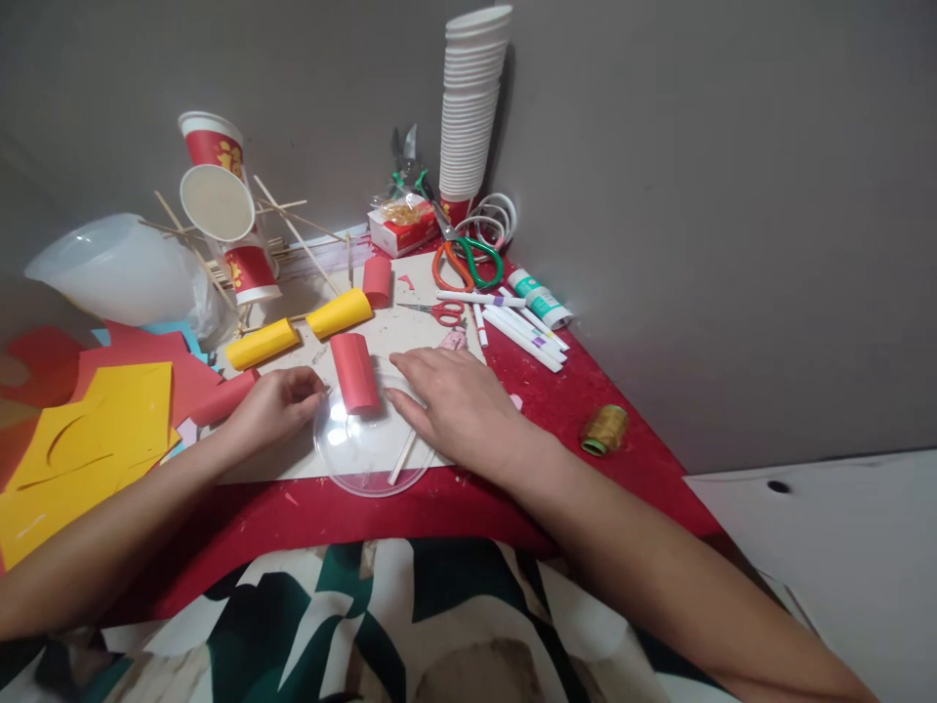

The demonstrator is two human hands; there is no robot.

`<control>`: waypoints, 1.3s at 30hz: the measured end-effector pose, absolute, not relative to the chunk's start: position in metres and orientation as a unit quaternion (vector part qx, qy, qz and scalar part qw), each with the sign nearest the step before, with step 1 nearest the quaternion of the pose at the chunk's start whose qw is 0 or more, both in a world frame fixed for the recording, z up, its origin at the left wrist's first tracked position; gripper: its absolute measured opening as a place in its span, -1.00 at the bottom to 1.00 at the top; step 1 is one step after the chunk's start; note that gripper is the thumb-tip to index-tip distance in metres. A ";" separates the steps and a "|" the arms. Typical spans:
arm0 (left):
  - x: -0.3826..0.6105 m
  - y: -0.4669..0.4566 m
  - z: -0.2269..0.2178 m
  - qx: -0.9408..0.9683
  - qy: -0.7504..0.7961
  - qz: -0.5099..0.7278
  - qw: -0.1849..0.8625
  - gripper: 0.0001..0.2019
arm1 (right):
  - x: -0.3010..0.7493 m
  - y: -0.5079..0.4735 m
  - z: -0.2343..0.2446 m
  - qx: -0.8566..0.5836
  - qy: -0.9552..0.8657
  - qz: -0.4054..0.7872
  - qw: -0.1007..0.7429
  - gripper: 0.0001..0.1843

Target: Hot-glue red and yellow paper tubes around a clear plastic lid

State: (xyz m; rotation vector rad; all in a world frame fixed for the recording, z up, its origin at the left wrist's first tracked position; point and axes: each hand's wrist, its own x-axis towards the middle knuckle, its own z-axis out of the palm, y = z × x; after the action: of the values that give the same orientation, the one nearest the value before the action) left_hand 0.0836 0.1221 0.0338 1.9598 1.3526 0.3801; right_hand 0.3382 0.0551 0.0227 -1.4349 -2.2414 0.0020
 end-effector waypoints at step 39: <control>0.065 0.103 0.065 0.579 0.454 0.338 0.588 -0.75 | 0.332 0.069 0.015 -0.524 -0.481 0.519 0.475 -0.42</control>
State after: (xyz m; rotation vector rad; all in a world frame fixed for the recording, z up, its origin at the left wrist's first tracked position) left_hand 0.0654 0.1032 0.0653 1.3480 1.0576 0.7871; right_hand 0.3322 0.0688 0.0152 -1.2809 -1.1763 1.2687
